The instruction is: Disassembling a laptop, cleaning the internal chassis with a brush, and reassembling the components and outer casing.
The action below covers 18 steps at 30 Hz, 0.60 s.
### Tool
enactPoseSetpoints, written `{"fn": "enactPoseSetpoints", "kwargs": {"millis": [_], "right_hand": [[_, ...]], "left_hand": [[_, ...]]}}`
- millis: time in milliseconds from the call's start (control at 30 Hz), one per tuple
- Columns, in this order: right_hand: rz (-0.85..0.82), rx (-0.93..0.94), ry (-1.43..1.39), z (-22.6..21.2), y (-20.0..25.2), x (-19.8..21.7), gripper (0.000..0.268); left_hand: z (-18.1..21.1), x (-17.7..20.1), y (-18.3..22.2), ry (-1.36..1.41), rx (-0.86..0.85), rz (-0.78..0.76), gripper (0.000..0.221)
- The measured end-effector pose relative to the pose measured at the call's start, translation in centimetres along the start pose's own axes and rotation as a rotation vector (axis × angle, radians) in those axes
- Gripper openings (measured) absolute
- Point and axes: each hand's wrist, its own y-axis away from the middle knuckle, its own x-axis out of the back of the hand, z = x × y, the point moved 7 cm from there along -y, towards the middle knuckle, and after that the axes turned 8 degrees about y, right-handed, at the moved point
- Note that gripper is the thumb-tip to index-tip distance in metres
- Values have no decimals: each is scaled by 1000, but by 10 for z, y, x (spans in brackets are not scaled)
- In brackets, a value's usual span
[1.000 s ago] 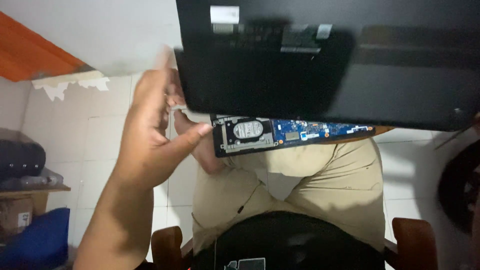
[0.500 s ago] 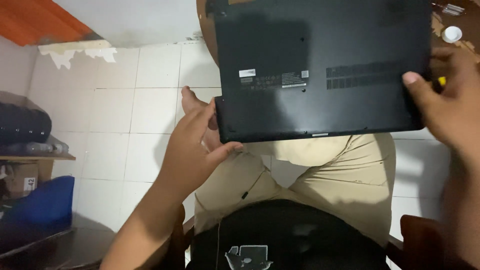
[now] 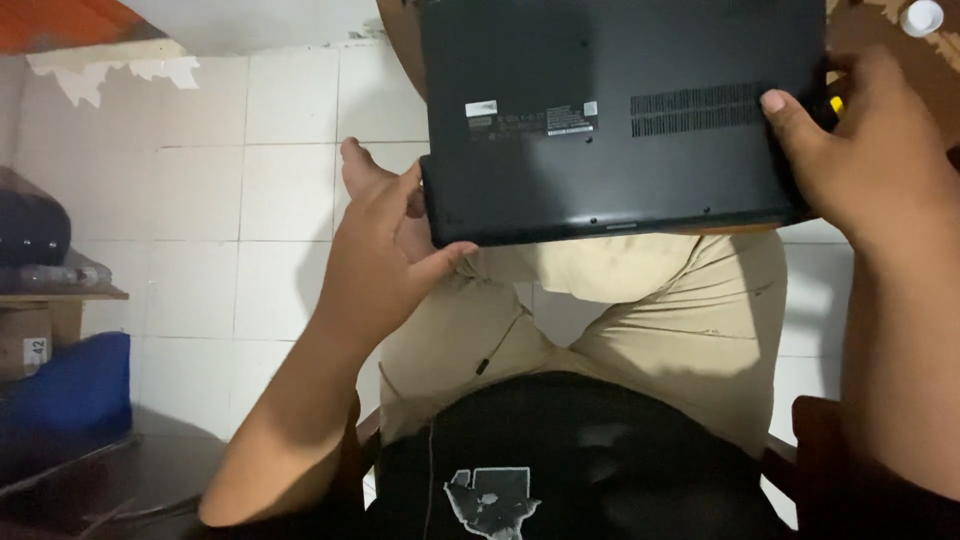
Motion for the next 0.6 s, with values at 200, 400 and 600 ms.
{"fn": "enactPoseSetpoints", "kwargs": {"millis": [200, 400, 600], "right_hand": [[11, 35, 51, -7, 3, -5, 43], [38, 66, 15, 1, 3, -9, 39], [41, -2, 128, -8, 7, -7, 39]], "left_hand": [[-7, -5, 1, -26, 48, -35, 84], [-4, -8, 0, 3, 44, -36, 80], [-11, -10, 2, -53, 35, -36, 81]]}}
